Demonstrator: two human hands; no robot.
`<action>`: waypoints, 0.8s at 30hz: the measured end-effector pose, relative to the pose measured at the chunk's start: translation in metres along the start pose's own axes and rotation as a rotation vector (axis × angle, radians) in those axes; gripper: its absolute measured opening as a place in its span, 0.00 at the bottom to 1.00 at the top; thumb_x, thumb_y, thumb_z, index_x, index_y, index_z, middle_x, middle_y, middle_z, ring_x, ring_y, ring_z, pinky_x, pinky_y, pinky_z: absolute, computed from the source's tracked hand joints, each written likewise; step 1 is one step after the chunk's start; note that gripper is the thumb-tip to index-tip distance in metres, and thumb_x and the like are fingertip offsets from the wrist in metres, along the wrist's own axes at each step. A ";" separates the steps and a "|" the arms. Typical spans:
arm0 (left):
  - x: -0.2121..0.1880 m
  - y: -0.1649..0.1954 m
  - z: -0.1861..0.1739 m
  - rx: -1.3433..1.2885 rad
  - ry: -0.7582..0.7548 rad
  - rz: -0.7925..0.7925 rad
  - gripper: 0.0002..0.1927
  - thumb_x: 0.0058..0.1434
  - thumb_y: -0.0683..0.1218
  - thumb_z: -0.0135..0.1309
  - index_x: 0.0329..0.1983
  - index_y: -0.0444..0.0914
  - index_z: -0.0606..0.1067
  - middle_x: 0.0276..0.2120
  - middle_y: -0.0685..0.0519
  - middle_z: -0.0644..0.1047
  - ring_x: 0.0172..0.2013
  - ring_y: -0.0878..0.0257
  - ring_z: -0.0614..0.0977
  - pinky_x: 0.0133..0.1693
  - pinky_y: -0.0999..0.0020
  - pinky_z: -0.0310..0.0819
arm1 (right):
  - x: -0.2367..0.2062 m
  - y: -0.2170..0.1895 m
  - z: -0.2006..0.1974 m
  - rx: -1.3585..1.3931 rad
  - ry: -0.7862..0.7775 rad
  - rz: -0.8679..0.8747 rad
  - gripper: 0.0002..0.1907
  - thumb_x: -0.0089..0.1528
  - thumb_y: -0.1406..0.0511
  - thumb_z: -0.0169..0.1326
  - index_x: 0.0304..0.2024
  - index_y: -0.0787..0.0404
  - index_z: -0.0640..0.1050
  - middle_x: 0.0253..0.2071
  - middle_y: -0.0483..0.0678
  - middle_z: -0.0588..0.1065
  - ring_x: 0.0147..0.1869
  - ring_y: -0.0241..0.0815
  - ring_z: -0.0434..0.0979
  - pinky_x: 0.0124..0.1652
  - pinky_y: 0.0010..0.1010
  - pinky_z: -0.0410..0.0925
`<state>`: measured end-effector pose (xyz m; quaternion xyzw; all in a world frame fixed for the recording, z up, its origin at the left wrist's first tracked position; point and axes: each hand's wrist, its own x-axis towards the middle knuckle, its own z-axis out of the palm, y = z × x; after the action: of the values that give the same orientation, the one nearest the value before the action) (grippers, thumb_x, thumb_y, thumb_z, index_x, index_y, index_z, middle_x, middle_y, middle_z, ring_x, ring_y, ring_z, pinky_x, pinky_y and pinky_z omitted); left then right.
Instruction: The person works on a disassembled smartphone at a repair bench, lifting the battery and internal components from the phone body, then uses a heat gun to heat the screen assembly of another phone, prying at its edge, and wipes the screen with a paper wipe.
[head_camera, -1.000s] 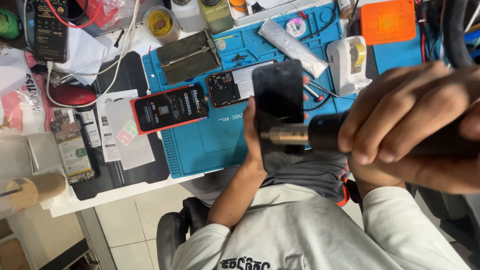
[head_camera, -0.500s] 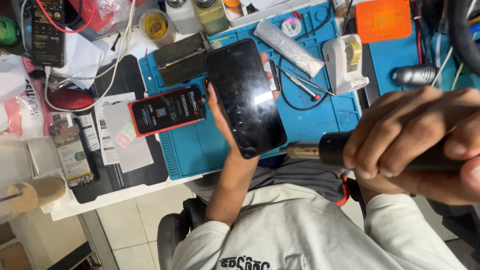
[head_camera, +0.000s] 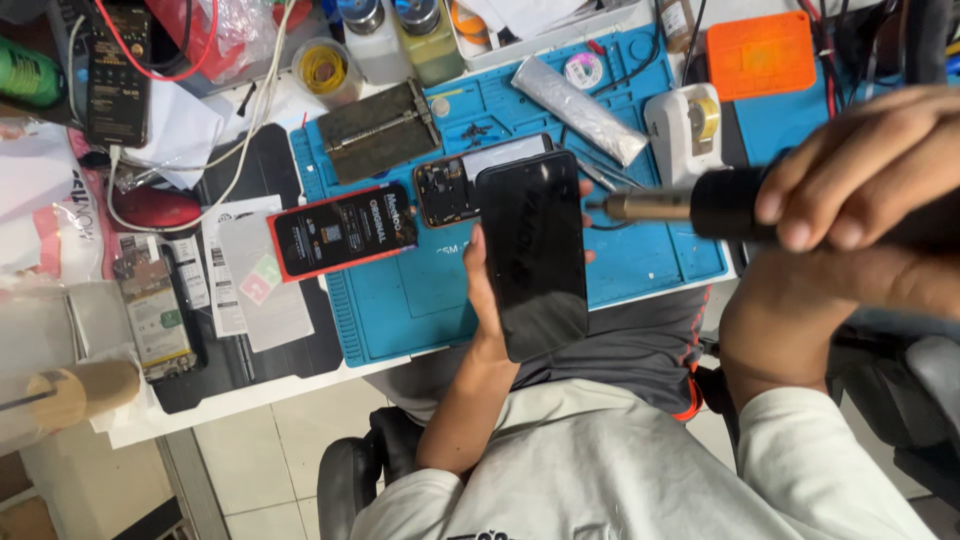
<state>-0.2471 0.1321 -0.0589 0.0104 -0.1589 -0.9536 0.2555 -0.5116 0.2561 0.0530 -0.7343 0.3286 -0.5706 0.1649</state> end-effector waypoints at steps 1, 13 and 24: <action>-0.002 -0.001 0.000 0.015 0.012 -0.017 0.42 0.74 0.66 0.42 0.77 0.29 0.57 0.69 0.34 0.66 0.59 0.51 0.76 0.56 0.56 0.78 | -0.003 0.005 -0.004 -0.016 0.048 -0.029 0.21 0.68 0.50 0.52 0.27 0.55 0.71 0.25 0.45 0.75 0.28 0.42 0.81 0.32 0.33 0.78; -0.014 -0.006 0.001 0.297 0.022 -0.009 0.40 0.75 0.66 0.43 0.72 0.28 0.64 0.62 0.37 0.73 0.57 0.53 0.78 0.57 0.58 0.77 | 0.039 -0.001 -0.010 0.036 -0.173 0.054 0.16 0.68 0.54 0.54 0.31 0.57 0.72 0.30 0.48 0.76 0.34 0.46 0.84 0.42 0.36 0.80; -0.008 0.004 0.007 0.146 0.110 0.059 0.36 0.80 0.64 0.33 0.71 0.28 0.65 0.65 0.39 0.72 0.51 0.58 0.81 0.54 0.61 0.80 | 0.071 -0.028 0.074 0.235 -0.015 0.040 0.07 0.57 0.69 0.59 0.28 0.56 0.73 0.27 0.42 0.77 0.31 0.43 0.86 0.36 0.38 0.80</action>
<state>-0.2385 0.1348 -0.0513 0.0764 -0.2138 -0.9295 0.2906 -0.4240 0.2184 0.1004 -0.7074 0.2727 -0.5964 0.2636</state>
